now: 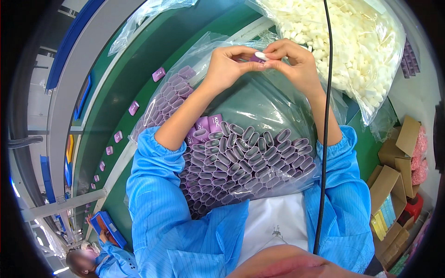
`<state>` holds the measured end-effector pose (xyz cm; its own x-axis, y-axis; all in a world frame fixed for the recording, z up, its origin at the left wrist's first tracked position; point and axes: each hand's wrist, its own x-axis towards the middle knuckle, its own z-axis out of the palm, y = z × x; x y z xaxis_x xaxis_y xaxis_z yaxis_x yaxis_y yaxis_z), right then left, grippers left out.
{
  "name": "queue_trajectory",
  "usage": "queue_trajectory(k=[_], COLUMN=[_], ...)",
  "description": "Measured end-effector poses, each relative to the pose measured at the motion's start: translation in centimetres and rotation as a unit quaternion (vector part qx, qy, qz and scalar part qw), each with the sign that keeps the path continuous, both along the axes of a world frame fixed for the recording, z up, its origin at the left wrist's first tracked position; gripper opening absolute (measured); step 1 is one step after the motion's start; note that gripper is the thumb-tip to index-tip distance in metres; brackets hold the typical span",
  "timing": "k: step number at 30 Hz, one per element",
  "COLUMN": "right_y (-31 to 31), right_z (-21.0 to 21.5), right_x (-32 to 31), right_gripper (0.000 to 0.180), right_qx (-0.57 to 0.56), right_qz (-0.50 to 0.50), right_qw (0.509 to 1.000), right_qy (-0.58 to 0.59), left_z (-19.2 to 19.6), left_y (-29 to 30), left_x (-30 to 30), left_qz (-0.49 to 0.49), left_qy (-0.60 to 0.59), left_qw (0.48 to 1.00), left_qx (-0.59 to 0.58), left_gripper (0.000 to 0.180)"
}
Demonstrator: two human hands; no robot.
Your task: The person repeatedly picks up small purple plastic cases and white cylindrical objects from nearby bags. They insert the white objects into the purple cases and place the assembled units onto a green conveyor belt. The process is continuous and repetitive throughout the clip.
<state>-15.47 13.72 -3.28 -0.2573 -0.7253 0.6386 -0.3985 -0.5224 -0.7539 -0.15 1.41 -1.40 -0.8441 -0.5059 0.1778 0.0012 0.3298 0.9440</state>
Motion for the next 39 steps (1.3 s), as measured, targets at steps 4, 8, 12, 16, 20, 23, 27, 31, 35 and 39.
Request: queue_trajectory(k=[4,8,12,16,20,23,27,31,35,39], right_y=[0.5,0.4,0.5,0.3,0.0,-0.5,-0.6,-0.4,0.1,0.0], right_z=[0.7,0.4,0.6,-0.7,-3.3,-4.0,-4.7,-3.7,-3.0,-3.3], right_x=[0.6,0.5,0.4,-5.3,-7.6,-7.9,-8.6,-7.1,-6.1,-6.2], right_gripper=[0.011,0.010,0.009,0.011,0.013,0.008,0.007,0.008,0.008,0.008], right_qx=[-0.036,0.001,0.023,0.071,0.222,0.248,0.284,0.283,0.271,0.262], right_qz=[-0.047,-0.029,0.012,-0.275,-0.374,-0.374,-0.367,-0.361,-0.345,-0.348], right_qw=[0.992,0.995,0.994,0.959,0.857,0.825,0.803,0.811,0.833,0.836], right_qy=[0.111,0.093,-0.110,-0.006,0.276,0.344,0.374,0.363,0.337,0.333], left_z=[0.1,0.6,0.6,1.0,-2.1,-5.3,0.6,5.4,4.0,3.9], left_y=[-0.7,-0.9,-2.4,-10.4,-19.9,-21.0,-16.9,-9.4,-5.0,-5.4], left_x=[0.1,0.2,0.5,2.6,8.7,10.0,8.0,5.8,4.5,5.0], left_qz=[-0.031,-0.042,-0.026,0.143,0.187,0.338,0.274,-0.087,-0.007,0.111], left_qy=[0.005,-0.031,-0.008,-0.009,-0.279,-0.330,-0.263,-0.387,-0.452,-0.454], left_qw=[0.998,0.998,0.984,0.936,0.903,0.755,0.788,0.819,0.729,0.672], left_qx=[0.062,-0.027,-0.177,-0.322,-0.266,-0.453,-0.485,-0.414,-0.513,-0.575], left_gripper=[0.027,0.031,0.028,0.026,0.037,0.041,0.026,0.030,0.042,0.040])
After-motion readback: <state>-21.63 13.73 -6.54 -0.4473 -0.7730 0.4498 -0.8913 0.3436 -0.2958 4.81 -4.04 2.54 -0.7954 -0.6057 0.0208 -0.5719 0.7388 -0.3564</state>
